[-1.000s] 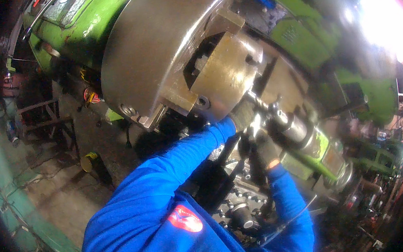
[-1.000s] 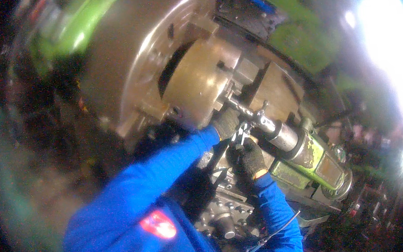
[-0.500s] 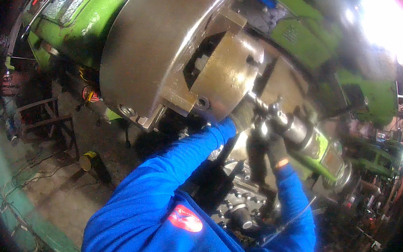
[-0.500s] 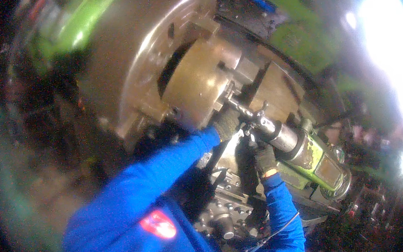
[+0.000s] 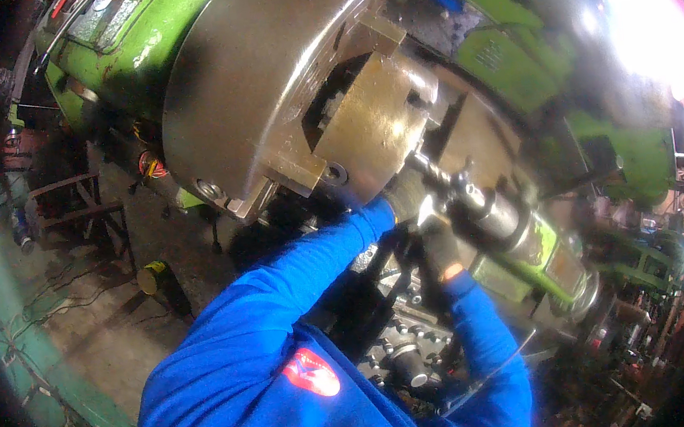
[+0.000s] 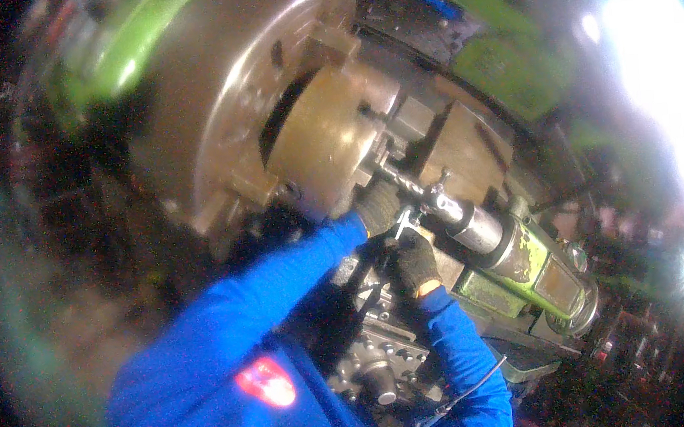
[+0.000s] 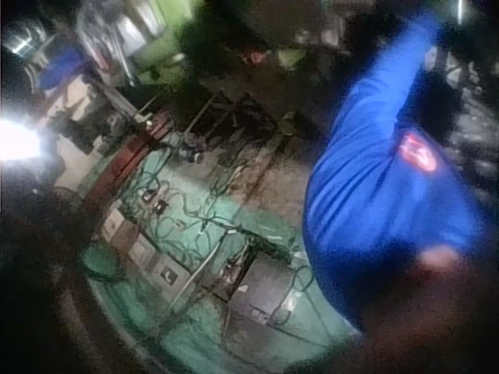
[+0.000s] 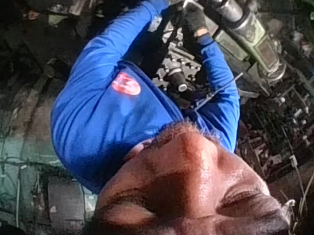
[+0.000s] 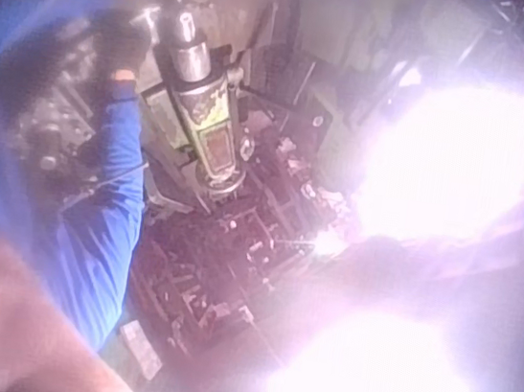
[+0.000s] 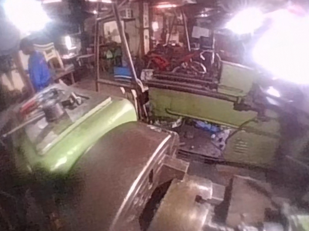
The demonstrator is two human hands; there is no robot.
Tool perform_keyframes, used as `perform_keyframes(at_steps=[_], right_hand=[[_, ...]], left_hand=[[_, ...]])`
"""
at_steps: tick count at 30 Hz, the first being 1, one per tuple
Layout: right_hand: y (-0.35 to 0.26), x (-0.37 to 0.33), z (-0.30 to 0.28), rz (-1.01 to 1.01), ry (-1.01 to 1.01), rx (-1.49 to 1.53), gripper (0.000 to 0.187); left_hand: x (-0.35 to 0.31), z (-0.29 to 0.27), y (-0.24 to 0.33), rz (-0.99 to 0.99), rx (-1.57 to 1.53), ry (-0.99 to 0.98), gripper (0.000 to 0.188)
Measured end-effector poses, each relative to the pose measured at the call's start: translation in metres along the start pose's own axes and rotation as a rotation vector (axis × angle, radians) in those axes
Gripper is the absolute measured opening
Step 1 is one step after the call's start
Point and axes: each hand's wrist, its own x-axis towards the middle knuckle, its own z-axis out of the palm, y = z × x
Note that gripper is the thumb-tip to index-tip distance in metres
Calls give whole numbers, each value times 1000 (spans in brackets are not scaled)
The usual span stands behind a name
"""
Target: The person operates a green metal lathe, using a wrench to tighten bolts on the chuck and adjusting the tool post. The person wears gloves and a blue long-sleeved shirt while working on the machine in a workshop.
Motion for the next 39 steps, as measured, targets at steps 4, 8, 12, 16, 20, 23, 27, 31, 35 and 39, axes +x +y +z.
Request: perform_keyframes(at_steps=[4, 8, 12, 16, 20, 23, 27, 31, 35, 39], right_hand=[[-19, 0, 8, 18, -35, -1, 15], [20, 15, 12, -257, 4, -32, 12], [-23, 0, 7, -114, 7, 238, 12], [-48, -12, -1, 245, 36, 461, 12], [-38, -12, 2, 170, 82, 407, 14], [-38, -10, -7, -406, -7, -632, 17], [-39, -12, -19, -737, 68, -1054, 28], [10, -6, -9, -324, 129, -86, 22], [-49, -14, -20, -524, 27, -705, 17], [-42, -13, -21, -471, -105, -551, 12]], left_hand=[[-3, -5, -3, 134, 125, 66, 31], [1, -2, -7, 121, -1, 10, 32], [-3, -9, -3, 36, -246, 51, 32], [-2, -12, 3, -3, -406, 79, 34], [-6, -16, 9, -28, -492, 73, 35], [-11, -25, 12, -69, -528, 58, 37], [-8, -20, 9, -69, -180, -16, 40], [-15, -19, 11, -45, -446, 89, 36], [-11, 11, -19, 200, -446, 231, 30], [-5, 23, -11, 187, -571, 245, 21]])
